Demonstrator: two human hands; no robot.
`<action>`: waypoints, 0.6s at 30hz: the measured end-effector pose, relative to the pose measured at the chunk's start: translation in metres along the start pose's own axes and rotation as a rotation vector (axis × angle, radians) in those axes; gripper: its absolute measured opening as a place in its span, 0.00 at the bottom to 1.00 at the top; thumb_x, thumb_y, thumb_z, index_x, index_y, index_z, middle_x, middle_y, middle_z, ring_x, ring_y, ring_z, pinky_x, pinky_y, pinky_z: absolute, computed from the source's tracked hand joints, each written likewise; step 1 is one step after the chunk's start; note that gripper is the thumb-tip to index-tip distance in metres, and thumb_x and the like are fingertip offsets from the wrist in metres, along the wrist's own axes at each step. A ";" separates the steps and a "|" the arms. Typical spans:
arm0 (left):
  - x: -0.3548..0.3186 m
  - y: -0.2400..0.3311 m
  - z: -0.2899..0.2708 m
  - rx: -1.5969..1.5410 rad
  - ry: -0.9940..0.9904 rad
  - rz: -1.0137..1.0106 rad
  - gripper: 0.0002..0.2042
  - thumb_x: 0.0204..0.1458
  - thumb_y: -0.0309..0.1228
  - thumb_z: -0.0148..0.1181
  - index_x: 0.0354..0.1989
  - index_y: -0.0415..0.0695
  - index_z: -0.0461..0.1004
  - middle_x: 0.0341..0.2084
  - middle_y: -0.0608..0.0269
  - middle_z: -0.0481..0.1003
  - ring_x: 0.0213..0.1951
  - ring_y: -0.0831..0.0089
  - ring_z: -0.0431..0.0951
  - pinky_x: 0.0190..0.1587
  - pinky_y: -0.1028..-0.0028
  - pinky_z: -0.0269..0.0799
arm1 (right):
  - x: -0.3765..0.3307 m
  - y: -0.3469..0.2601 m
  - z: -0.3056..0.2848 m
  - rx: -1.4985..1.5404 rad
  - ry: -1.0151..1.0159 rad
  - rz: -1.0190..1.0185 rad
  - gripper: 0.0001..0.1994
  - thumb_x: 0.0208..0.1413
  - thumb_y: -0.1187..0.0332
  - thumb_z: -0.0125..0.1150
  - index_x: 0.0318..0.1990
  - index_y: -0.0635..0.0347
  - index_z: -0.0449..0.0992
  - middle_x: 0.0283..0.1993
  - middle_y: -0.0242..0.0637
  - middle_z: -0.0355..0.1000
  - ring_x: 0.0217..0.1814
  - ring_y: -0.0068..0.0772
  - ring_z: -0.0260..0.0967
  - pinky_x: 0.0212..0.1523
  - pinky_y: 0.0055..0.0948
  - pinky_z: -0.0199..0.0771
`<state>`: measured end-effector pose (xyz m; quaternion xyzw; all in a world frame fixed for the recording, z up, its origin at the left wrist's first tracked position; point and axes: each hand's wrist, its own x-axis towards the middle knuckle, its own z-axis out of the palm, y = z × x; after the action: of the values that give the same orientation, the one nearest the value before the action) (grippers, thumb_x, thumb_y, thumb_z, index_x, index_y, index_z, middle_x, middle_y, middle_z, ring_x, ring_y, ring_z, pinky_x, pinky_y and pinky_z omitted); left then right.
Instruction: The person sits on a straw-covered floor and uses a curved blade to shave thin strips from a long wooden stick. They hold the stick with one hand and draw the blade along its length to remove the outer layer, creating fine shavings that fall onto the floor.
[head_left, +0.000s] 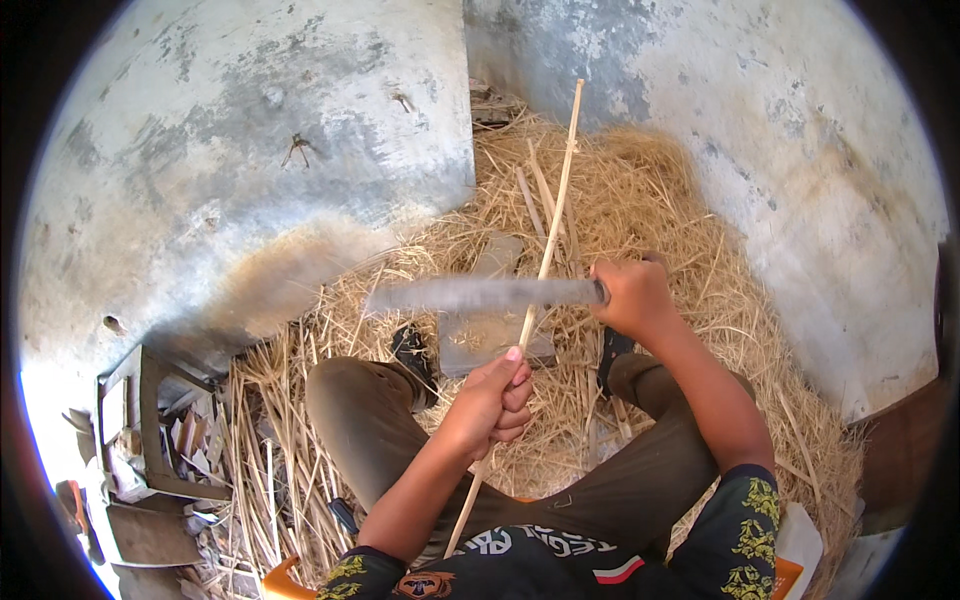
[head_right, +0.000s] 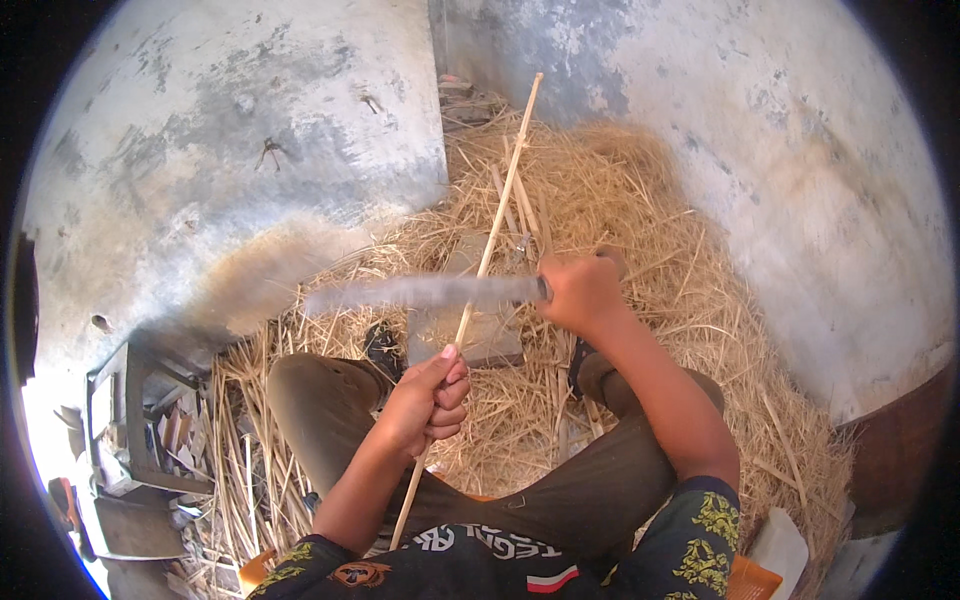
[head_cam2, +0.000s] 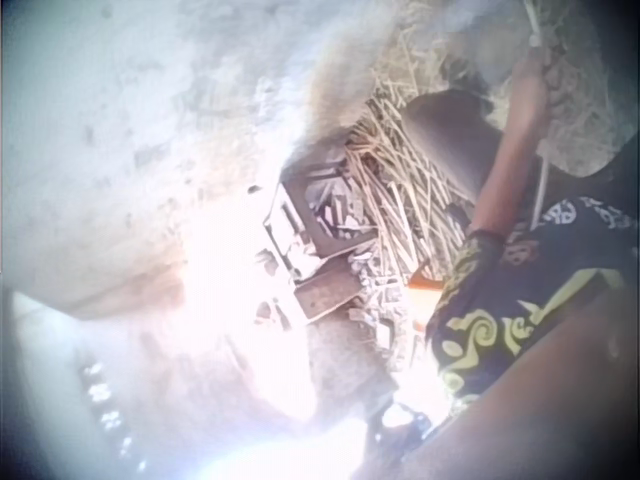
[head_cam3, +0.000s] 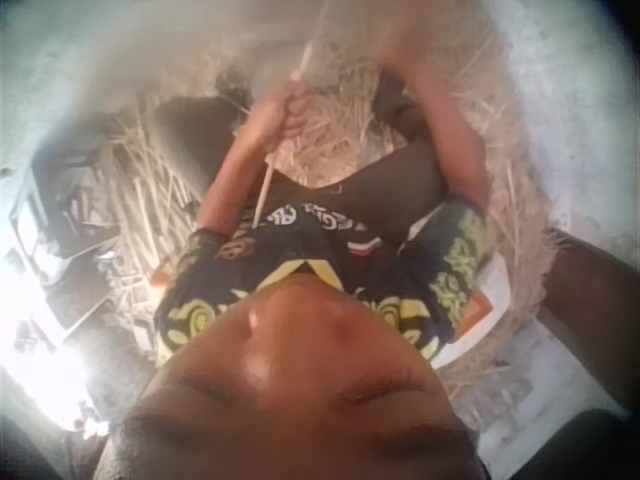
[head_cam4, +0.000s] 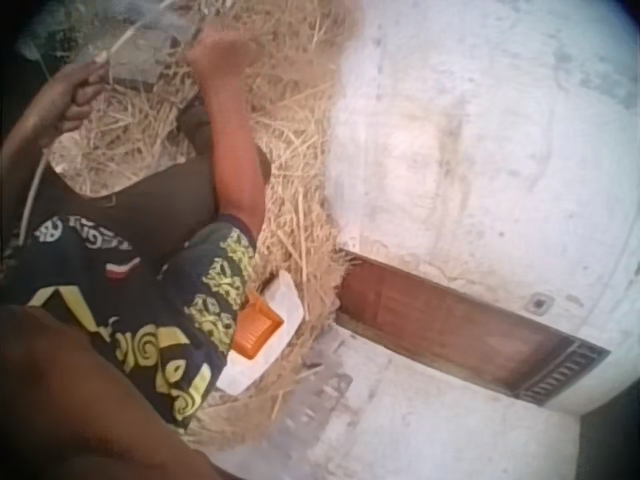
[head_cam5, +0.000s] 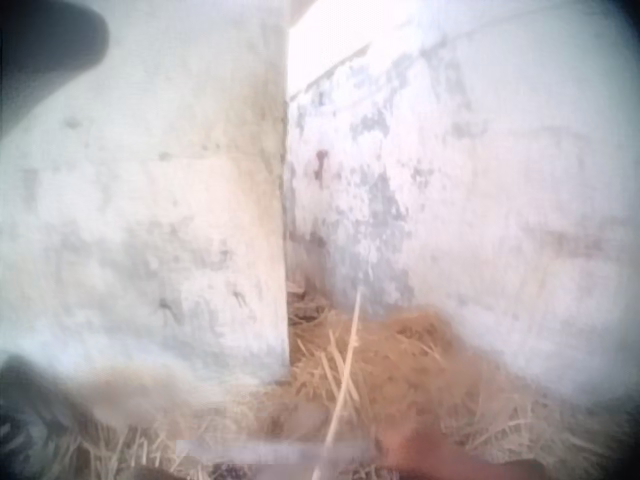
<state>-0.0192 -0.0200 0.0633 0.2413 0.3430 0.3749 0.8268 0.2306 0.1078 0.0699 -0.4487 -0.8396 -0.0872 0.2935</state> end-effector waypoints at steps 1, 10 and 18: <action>0.000 -0.002 0.002 0.008 -0.009 0.004 0.18 0.71 0.49 0.41 0.30 0.53 0.58 0.15 0.77 0.50 0.13 0.86 0.44 0.14 0.79 0.37 | -0.001 0.005 -0.001 -0.007 0.016 -0.064 0.06 0.41 0.68 0.66 0.29 0.57 0.79 0.23 0.43 0.75 0.25 0.48 0.76 0.29 0.42 0.75; 0.003 -0.008 0.005 0.019 -0.038 -0.023 0.18 0.71 0.49 0.40 0.30 0.53 0.58 0.15 0.77 0.50 0.12 0.86 0.44 0.14 0.79 0.36 | -0.001 0.009 -0.008 -0.145 -0.047 0.105 0.08 0.49 0.63 0.65 0.29 0.57 0.80 0.21 0.42 0.75 0.24 0.47 0.75 0.29 0.44 0.75; -0.001 -0.020 0.017 0.084 -0.067 -0.095 0.18 0.71 0.50 0.42 0.31 0.52 0.58 0.15 0.76 0.50 0.13 0.84 0.44 0.13 0.78 0.38 | 0.013 0.079 -0.006 -0.102 -0.002 0.576 0.09 0.51 0.64 0.64 0.28 0.61 0.81 0.24 0.47 0.76 0.25 0.49 0.76 0.30 0.45 0.76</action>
<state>0.0021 -0.0350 0.0621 0.2716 0.3415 0.3124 0.8438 0.2914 0.1604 0.0733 -0.6828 -0.6726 -0.0419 0.2822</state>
